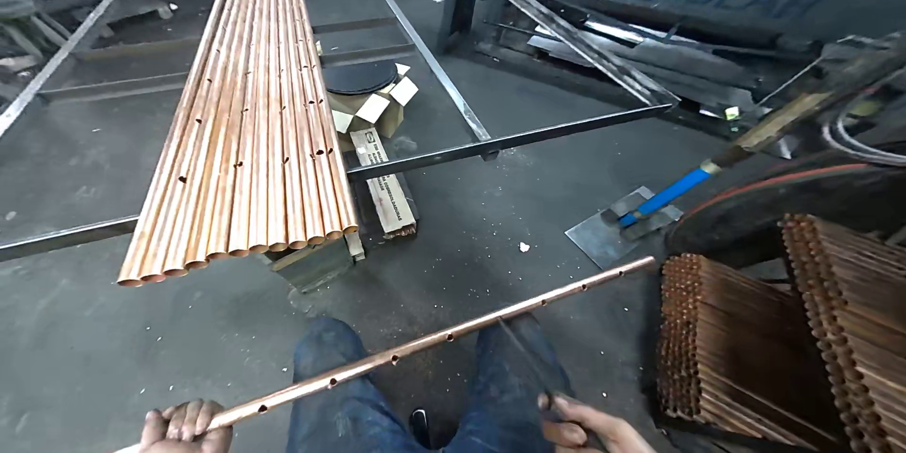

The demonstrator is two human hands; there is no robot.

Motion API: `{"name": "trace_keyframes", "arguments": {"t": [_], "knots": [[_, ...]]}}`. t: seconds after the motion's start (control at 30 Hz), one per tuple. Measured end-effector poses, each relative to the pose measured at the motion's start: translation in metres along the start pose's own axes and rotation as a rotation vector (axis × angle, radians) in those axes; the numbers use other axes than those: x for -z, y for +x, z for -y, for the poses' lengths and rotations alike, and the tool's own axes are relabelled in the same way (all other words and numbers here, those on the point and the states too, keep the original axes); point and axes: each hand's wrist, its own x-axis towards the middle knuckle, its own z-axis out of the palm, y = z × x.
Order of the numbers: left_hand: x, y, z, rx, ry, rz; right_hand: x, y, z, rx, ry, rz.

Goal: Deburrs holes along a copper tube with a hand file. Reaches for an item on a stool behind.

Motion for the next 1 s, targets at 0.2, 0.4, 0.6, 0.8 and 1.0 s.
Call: {"name": "trace_keyframes", "arguments": {"t": [0.2,0.4,0.6,0.8,1.0], "knots": [[-0.044,-0.023,0.021,-0.046,0.144,-0.136,-0.069,-0.042,0.039,0.229,-1.017,-0.42],[-0.067,-0.039,0.054,0.006,0.234,-0.273,-0.058,-0.021,0.014,0.119,-2.005,-0.609],[-0.065,-0.031,0.06,0.017,0.236,-0.286,-0.059,-0.003,0.005,0.052,-2.157,-0.56],[-0.07,-0.03,0.063,0.026,0.237,-0.305,-0.06,0.02,-0.004,0.063,-2.241,-0.502],[-0.07,-0.033,0.066,0.022,0.199,-0.289,-0.064,0.037,0.0,0.081,-2.409,-0.482]]}}
